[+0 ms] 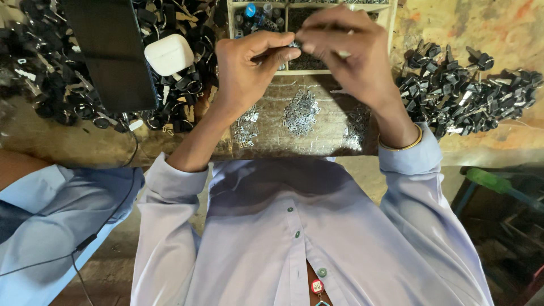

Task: The person sits at a workbench assembling keychains. They pick small metal charms and links from a compartment box, thread them onto a key ring held in the other hand, and place finished keychains onto the table among piles of completed key fobs, repeating the process one keychain at a time.

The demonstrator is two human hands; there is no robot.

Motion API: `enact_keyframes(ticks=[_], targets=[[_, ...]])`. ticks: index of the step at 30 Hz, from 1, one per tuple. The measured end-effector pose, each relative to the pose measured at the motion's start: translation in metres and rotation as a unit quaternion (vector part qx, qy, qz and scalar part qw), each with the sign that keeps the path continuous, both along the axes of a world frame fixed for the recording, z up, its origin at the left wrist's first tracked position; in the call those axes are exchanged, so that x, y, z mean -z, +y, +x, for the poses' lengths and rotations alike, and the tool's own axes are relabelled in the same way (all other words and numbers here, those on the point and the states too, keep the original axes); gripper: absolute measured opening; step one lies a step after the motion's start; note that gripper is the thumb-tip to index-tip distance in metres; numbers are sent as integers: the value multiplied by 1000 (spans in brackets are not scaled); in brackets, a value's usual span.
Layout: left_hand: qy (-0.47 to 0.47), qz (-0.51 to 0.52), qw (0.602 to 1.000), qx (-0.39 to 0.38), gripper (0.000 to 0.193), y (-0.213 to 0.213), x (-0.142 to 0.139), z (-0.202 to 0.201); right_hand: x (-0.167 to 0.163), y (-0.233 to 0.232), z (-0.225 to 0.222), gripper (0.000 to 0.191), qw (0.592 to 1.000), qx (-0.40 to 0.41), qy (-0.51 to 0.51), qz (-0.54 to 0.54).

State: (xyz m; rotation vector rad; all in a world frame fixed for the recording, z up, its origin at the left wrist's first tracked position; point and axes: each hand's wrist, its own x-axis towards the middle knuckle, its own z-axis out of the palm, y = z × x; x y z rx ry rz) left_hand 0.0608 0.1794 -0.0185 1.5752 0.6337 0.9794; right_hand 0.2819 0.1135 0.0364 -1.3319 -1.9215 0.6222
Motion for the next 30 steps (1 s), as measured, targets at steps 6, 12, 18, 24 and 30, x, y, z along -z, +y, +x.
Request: enact_keyframes(ticks=[6,12,18,24,30], targets=[[-33,-24,999,4,20,0,-4,-1,12,2,-2,16,969,90,-224,46],[-10,-15,1000,-12,20,0,-9,-1,21,0,7,8,968,80,-227,68],[6,-2,1000,-10,20,2,-7,0,26,2,5,8,987,130,85,-29],[-33,-11,999,12,21,-1,-3,0,34,2,-10,4,975,11,216,-43],[-23,-16,1000,11,18,-1,-3,0,32,2,-16,4,974,40,217,-57]])
